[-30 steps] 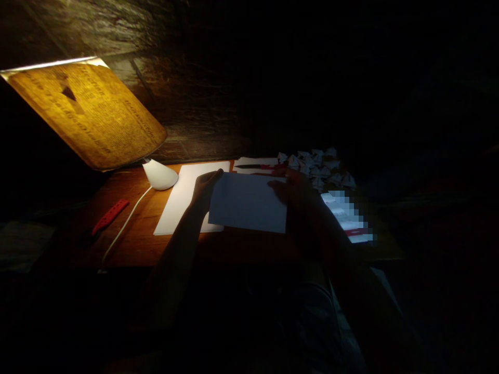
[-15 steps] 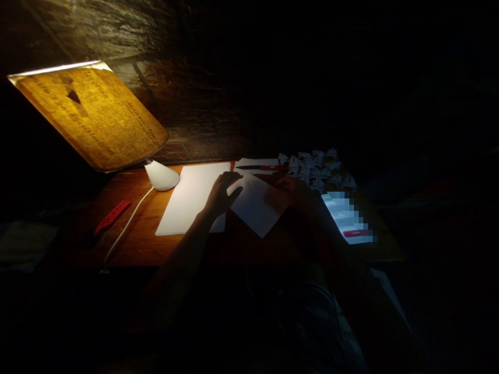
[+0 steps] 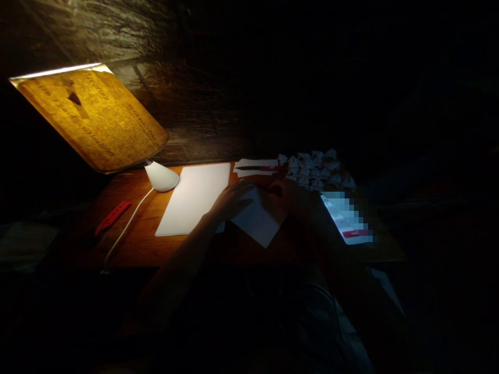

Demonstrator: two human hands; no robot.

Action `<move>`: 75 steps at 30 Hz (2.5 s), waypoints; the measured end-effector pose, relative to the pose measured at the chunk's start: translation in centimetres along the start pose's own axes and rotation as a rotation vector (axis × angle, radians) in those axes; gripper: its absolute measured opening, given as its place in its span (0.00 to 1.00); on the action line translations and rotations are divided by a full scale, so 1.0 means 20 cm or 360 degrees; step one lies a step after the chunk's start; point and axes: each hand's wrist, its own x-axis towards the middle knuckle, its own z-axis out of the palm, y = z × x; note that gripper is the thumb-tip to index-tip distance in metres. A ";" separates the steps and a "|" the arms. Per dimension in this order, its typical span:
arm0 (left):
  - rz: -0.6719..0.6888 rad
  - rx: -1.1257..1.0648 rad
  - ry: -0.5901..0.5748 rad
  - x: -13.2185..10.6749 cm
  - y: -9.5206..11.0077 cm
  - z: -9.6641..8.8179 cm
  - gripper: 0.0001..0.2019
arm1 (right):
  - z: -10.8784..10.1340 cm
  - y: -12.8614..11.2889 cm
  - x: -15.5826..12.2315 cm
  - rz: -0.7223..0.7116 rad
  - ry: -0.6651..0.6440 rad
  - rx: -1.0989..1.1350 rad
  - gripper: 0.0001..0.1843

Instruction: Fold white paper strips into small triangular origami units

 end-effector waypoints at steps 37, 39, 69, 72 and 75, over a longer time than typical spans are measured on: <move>-0.0055 0.0441 -0.0329 0.00 0.01 0.08 0.36 | 0.24 -0.12 -0.06 -0.0437 -0.0202 -0.0569 0.51; -0.0074 0.0458 -0.0341 0.00 0.02 0.07 0.36 | 0.24 -0.12 -0.07 -0.0437 -0.0181 -0.0553 0.51; -0.0125 0.0430 -0.0398 0.00 0.07 0.06 0.36 | 0.19 -0.16 -0.07 -0.0386 -0.0155 -0.0595 0.50; -0.0166 0.0443 -0.0445 0.00 0.09 0.05 0.36 | 0.18 -0.15 -0.07 -0.0378 -0.0141 -0.0612 0.50; -0.0187 0.0475 -0.0448 0.00 0.09 0.05 0.36 | 0.18 -0.15 -0.07 -0.0362 -0.0157 -0.0630 0.49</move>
